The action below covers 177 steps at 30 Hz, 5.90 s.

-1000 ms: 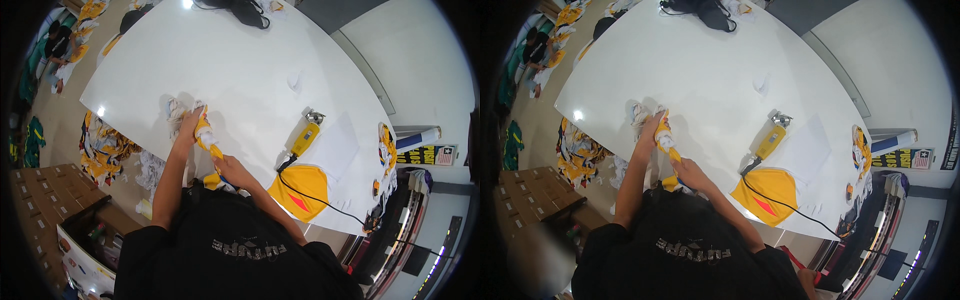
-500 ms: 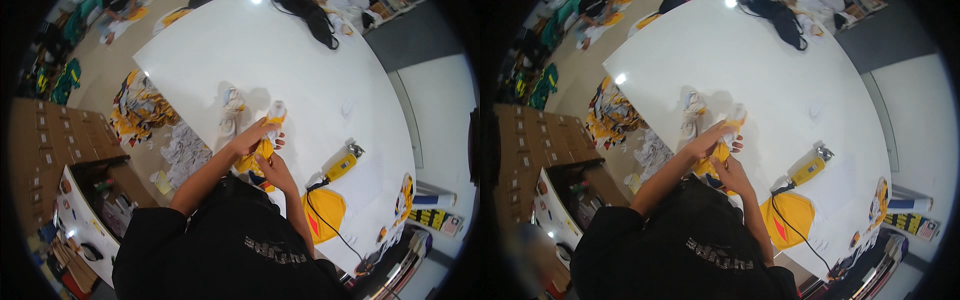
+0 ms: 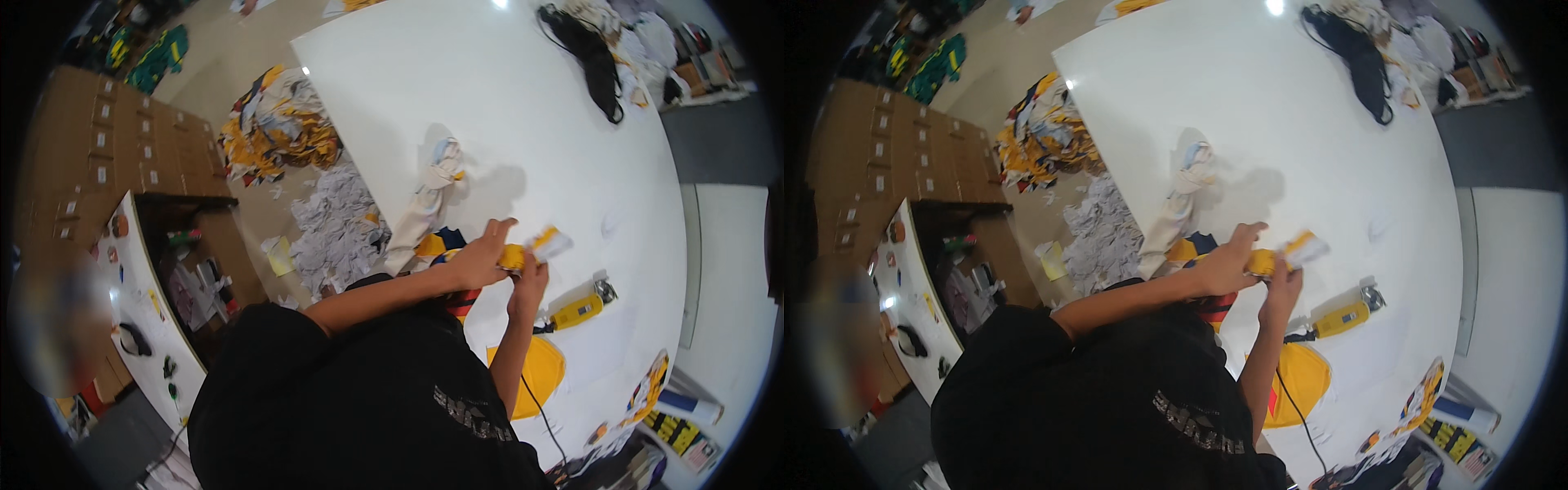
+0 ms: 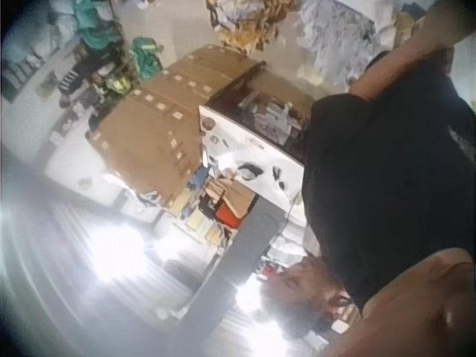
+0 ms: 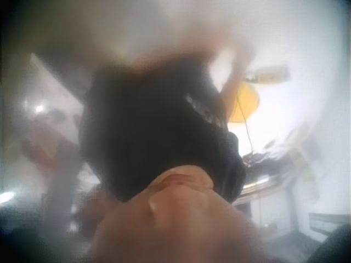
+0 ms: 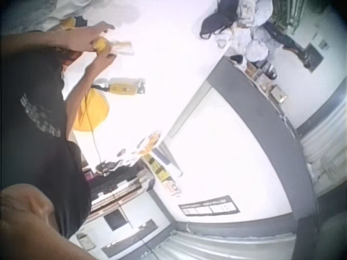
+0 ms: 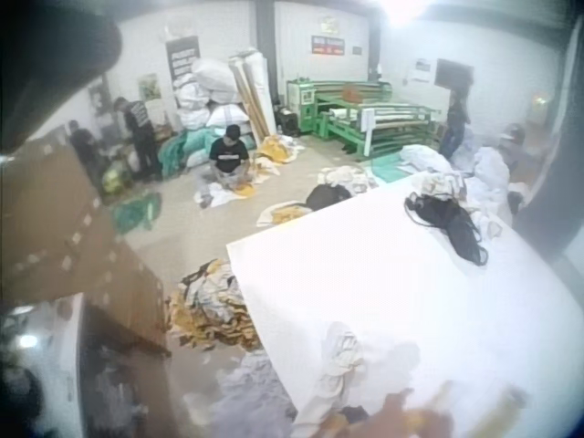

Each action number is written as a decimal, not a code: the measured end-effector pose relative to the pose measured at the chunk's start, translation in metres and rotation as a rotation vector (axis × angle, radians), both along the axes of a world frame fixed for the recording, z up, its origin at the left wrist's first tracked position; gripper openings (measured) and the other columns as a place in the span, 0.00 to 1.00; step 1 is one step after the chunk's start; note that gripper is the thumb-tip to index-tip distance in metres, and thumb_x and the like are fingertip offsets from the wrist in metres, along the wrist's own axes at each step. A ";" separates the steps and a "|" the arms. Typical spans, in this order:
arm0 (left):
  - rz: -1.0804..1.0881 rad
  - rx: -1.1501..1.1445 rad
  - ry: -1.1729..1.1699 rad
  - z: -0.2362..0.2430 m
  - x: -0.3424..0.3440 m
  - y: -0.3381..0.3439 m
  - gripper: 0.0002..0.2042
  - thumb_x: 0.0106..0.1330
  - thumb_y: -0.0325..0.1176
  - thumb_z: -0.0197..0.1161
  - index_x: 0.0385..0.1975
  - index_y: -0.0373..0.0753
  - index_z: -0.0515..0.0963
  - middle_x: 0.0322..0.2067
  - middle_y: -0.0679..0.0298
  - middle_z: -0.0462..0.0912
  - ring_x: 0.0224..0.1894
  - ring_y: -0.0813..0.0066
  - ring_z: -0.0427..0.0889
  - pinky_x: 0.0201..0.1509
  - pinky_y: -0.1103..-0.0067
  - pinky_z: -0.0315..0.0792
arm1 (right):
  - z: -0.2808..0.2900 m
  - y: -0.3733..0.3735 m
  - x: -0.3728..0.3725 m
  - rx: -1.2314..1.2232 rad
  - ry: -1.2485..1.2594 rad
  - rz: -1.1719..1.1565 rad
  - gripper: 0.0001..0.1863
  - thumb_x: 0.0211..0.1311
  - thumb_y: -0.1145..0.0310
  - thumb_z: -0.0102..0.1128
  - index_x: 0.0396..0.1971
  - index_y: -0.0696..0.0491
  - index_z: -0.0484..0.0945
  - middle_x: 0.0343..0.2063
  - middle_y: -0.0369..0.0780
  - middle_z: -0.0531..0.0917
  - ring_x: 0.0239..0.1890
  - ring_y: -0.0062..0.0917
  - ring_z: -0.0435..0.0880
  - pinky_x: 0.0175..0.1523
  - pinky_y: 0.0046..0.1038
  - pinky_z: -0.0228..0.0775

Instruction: The person uses a circular fabric cutter to trim excess white material from the edges of yellow printed jerseys on a large table, then bundles the trimmed pieces.

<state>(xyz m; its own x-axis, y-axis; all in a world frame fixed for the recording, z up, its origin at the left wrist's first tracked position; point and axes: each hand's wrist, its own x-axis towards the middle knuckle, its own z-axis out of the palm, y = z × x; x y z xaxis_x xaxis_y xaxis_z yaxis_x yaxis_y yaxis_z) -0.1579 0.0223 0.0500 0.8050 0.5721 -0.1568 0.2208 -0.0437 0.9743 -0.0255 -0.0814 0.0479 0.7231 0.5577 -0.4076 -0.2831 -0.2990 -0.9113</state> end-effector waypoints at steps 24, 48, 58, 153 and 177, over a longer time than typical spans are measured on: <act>-0.142 0.449 0.038 -0.024 0.031 -0.011 0.11 0.69 0.34 0.62 0.43 0.34 0.76 0.39 0.49 0.81 0.47 0.50 0.82 0.50 0.59 0.73 | -0.028 -0.009 0.018 0.187 0.455 -0.082 0.28 0.76 0.43 0.56 0.58 0.53 0.76 0.50 0.40 0.83 0.52 0.27 0.83 0.58 0.30 0.77; 0.203 0.119 0.022 0.009 -0.034 0.023 0.11 0.75 0.38 0.59 0.40 0.35 0.77 0.37 0.51 0.81 0.42 0.49 0.82 0.49 0.59 0.74 | 0.014 0.072 -0.001 0.141 0.160 -0.072 0.19 0.74 0.59 0.63 0.54 0.56 0.73 0.37 0.41 0.80 0.38 0.27 0.84 0.43 0.30 0.81; 0.638 0.268 0.204 -0.087 -0.085 0.079 0.29 0.73 0.44 0.64 0.62 0.24 0.70 0.52 0.39 0.80 0.54 0.46 0.81 0.61 0.62 0.74 | -0.041 0.056 -0.065 -0.157 -0.011 0.493 0.41 0.75 0.59 0.61 0.77 0.60 0.51 0.66 0.54 0.73 0.64 0.37 0.77 0.65 0.34 0.72; -0.393 -0.498 0.110 0.012 -0.029 0.000 0.31 0.73 0.67 0.57 0.33 0.38 0.75 0.24 0.69 0.73 0.23 0.80 0.72 0.26 0.79 0.67 | -0.022 0.002 -0.011 0.565 0.570 -0.025 0.26 0.76 0.47 0.56 0.62 0.50 0.72 0.51 0.39 0.82 0.52 0.32 0.84 0.57 0.37 0.79; -0.369 -0.286 0.217 0.014 0.006 0.031 0.38 0.74 0.68 0.53 0.56 0.30 0.77 0.37 0.50 0.87 0.44 0.58 0.86 0.50 0.68 0.78 | -0.011 0.008 -0.013 0.537 0.716 -0.020 0.31 0.77 0.42 0.51 0.71 0.45 0.69 0.58 0.37 0.79 0.59 0.29 0.80 0.65 0.35 0.72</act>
<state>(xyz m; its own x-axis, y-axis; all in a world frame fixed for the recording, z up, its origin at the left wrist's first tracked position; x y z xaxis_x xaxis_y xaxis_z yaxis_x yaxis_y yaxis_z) -0.1518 0.0538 0.0644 0.8766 0.1659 -0.4516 0.4397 0.1048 0.8920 -0.0390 -0.0735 0.0368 0.4068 0.7937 -0.4523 -0.8386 0.1281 -0.5295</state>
